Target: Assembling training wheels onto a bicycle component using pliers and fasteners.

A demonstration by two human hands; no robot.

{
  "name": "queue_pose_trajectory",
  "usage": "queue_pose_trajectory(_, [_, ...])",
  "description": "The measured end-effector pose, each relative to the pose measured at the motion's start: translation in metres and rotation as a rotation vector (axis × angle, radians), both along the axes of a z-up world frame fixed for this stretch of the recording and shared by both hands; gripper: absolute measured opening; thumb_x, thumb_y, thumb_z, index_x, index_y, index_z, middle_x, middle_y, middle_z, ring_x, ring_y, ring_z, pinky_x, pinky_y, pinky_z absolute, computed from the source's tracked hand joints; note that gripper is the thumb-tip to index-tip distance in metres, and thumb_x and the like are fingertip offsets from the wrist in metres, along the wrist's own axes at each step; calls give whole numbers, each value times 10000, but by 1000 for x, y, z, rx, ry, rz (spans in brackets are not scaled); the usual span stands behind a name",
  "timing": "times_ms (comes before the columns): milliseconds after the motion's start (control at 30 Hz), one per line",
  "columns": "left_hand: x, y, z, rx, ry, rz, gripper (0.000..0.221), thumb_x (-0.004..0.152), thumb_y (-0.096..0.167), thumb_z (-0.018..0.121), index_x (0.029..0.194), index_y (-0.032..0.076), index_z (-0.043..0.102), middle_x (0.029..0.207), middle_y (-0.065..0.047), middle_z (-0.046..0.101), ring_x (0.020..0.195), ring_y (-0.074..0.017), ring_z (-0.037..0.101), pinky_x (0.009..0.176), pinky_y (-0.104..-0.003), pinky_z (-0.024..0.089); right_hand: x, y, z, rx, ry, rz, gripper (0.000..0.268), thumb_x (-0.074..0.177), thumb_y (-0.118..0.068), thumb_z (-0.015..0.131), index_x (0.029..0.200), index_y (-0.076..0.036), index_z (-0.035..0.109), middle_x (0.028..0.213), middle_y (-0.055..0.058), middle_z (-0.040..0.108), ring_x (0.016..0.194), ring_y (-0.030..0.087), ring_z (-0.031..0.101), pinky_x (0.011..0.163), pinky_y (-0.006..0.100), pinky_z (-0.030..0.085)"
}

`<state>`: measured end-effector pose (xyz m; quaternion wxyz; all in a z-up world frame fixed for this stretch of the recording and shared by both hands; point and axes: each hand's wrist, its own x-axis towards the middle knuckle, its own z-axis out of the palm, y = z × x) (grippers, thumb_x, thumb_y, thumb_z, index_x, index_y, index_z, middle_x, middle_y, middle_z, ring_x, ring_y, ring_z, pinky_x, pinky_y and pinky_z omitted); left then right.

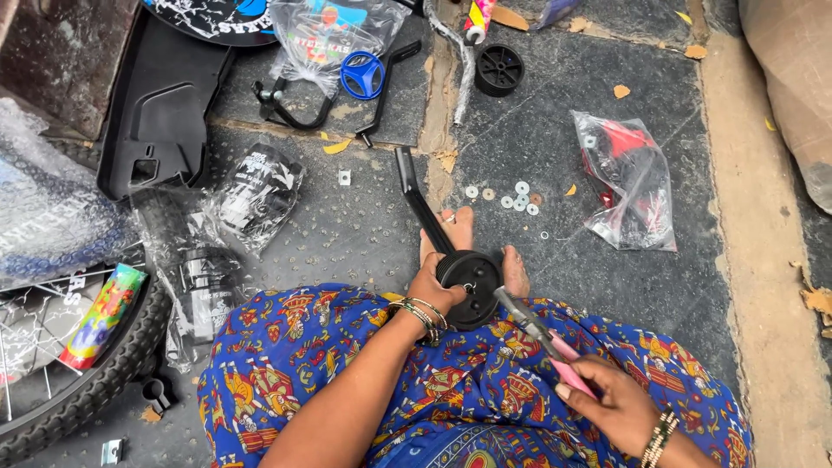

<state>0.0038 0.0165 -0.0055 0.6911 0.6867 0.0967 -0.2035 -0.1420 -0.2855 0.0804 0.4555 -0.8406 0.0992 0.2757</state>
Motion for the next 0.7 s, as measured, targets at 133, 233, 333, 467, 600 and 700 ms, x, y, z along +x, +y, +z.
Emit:
queue_pose_trajectory(133, [-2, -3, -17, 56, -90, -8, 467, 740, 113, 781, 1149, 63, 561, 937, -70, 739, 866, -164, 728, 803, -304, 571, 24, 17, 23, -219, -161, 253, 352, 774, -275, 822, 1086, -118, 777, 978, 35, 717, 950, 172, 667, 875, 328, 512])
queue_pose_trajectory(233, [-3, -5, -21, 70, -128, -1, 417, 832, 256, 776, 1137, 52, 578, 908, -63, 723, 834, -149, 696, 768, -302, 559, 41, 25, 27, -261, -139, 329, 369, 764, -294, 822, 1099, -145, 783, 1012, 43, 743, 1019, 206, 682, 930, 352, 513])
queue_pose_trajectory(333, [-3, -5, -15, 96, -126, -4, 462, 902, 429, 726, 1128, 50, 586, 878, -66, 703, 791, -140, 665, 727, -304, 545, 51, 24, 23, -274, -82, 339, 369, 758, -320, 816, 1087, -156, 784, 1014, 42, 755, 1033, 211, 682, 936, 364, 524])
queue_pose_trajectory(467, [-1, -8, -20, 79, -115, -20, 548, 938, 568, 605, 1138, 58, 589, 889, -75, 700, 803, -144, 668, 726, -311, 541, 67, 43, 52, -390, -12, 386, 357, 771, -403, 816, 1054, -186, 791, 969, 46, 765, 1006, 210, 709, 944, 359, 513])
queue_pose_trajectory(600, [0, -6, -9, 101, -83, -37, 576, 953, 594, 562, 1163, 58, 578, 922, -124, 714, 854, -201, 696, 772, -345, 548, 71, 45, 56, -451, 80, 408, 378, 779, -464, 797, 1063, -215, 782, 981, 45, 750, 1023, 210, 700, 958, 358, 502])
queue_pose_trajectory(700, [-1, -5, -6, 166, -86, -57, 599, 947, 611, 535, 1201, 70, 555, 988, -187, 732, 925, -293, 733, 834, -393, 550, 72, 53, 58, -480, 43, 457, 409, 732, -476, 809, 1062, -236, 790, 1078, 39, 715, 1115, 231, 626, 1016, 396, 416])
